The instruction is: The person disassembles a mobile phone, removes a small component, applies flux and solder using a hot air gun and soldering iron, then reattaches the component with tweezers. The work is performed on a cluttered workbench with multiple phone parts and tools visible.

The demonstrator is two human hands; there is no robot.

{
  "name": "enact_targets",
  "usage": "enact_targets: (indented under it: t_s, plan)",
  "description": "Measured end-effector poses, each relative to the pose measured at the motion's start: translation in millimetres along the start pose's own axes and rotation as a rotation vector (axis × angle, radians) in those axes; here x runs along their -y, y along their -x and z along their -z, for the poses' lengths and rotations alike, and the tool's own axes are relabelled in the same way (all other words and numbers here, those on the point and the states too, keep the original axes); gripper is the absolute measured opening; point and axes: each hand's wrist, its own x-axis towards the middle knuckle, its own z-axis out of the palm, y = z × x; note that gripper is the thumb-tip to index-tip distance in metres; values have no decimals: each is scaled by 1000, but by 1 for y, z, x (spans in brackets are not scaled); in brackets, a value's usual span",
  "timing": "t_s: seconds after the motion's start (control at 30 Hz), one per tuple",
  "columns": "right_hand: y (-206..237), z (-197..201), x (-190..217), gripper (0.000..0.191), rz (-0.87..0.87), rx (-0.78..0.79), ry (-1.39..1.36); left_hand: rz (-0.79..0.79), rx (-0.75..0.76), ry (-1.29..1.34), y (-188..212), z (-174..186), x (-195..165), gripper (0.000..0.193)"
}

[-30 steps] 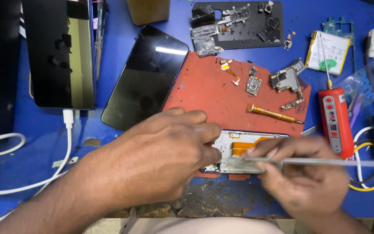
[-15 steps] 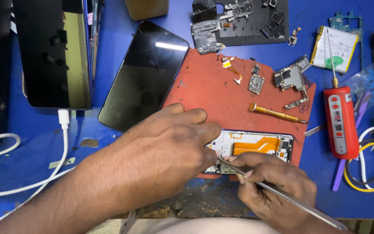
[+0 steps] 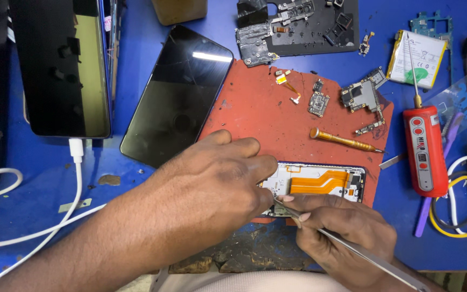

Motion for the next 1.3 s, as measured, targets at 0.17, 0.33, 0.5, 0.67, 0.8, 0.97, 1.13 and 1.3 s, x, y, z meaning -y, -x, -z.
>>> enact_targets:
  t_s: [0.17,0.33,0.5,0.67,0.8,0.97,1.13,1.3]
  plan:
    - [2,2,-2,16,-24,43,18,-11,-23,17,2,-2,0,17]
    - [2,1,-3,18,20,18,5,-2,2,3,1,-6,-1,19]
    - [2,0,-5,18,41,13,-15,-16,-19,4,0,-8,-1,22]
    - [3,-2,-5,21,49,-28,42,-16,15,-13,0,-6,-5,15]
    - [4,-3,-5,15,-60,-30,-36,-16,74,-30,-3,-5,-11,18]
    - [5,0,-3,12,-47,-81,-153,-23,88,-59,-6,-2,-13,19]
    - [4,2,-6,14,-32,-25,-113,-13,105,-46,-6,-2,-12,20]
    - [2,2,-5,17,-42,-9,-68,-11,142,-47,-6,-4,-9,19]
